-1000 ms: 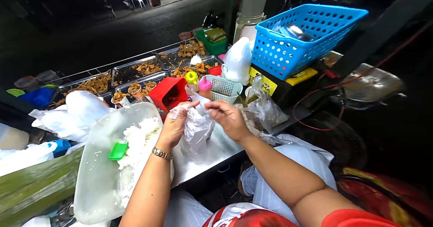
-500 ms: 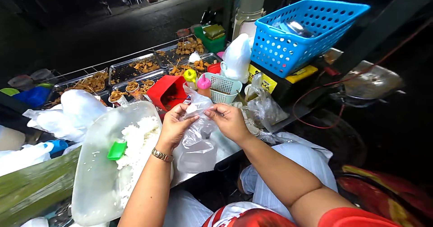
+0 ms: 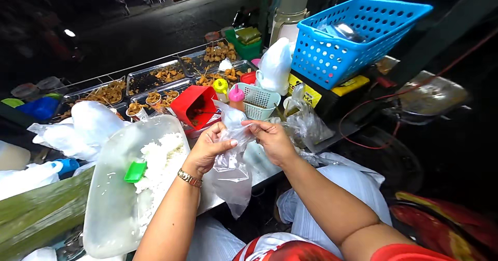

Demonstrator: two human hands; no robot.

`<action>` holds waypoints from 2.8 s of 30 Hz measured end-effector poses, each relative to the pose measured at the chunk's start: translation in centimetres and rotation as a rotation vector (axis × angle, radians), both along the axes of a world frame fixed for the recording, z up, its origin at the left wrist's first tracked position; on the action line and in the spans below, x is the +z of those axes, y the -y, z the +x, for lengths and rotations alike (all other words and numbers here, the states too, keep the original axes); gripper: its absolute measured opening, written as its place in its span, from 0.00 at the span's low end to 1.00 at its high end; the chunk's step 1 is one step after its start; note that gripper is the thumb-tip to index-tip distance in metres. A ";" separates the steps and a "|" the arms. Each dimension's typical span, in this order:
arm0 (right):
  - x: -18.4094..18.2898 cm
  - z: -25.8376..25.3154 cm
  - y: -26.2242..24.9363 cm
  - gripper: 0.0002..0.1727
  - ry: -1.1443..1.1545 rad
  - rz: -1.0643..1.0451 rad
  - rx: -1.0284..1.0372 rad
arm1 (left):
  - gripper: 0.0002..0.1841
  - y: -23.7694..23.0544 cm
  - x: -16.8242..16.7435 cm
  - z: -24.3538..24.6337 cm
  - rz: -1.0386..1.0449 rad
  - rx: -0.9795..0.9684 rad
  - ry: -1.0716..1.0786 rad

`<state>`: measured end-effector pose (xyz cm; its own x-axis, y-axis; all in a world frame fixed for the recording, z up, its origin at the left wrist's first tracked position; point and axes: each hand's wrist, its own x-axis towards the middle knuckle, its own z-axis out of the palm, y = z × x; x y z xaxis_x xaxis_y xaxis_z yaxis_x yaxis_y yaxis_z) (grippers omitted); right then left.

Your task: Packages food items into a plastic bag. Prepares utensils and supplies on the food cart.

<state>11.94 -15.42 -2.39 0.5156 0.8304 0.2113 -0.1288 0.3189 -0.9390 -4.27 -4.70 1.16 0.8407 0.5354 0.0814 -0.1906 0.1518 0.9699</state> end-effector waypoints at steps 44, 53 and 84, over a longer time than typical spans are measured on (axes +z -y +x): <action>-3.7 4.6 -8.1 0.17 0.409 -0.766 0.202 | 0.18 -3.0 -4.8 4.9 0.271 0.441 -0.779; -5.6 5.6 -5.7 0.17 -0.209 -0.492 0.102 | 0.11 -4.6 -3.6 1.7 0.546 0.529 -0.732; 0.1 2.8 0.7 0.14 -0.273 0.224 0.392 | 0.12 -2.1 -0.6 -1.0 0.231 -0.172 0.210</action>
<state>14.70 -16.17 -2.33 0.2362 0.9218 0.3075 -0.5089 0.3869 -0.7690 -5.29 -2.61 0.55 0.8690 0.3346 0.3645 -0.3801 -0.0201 0.9247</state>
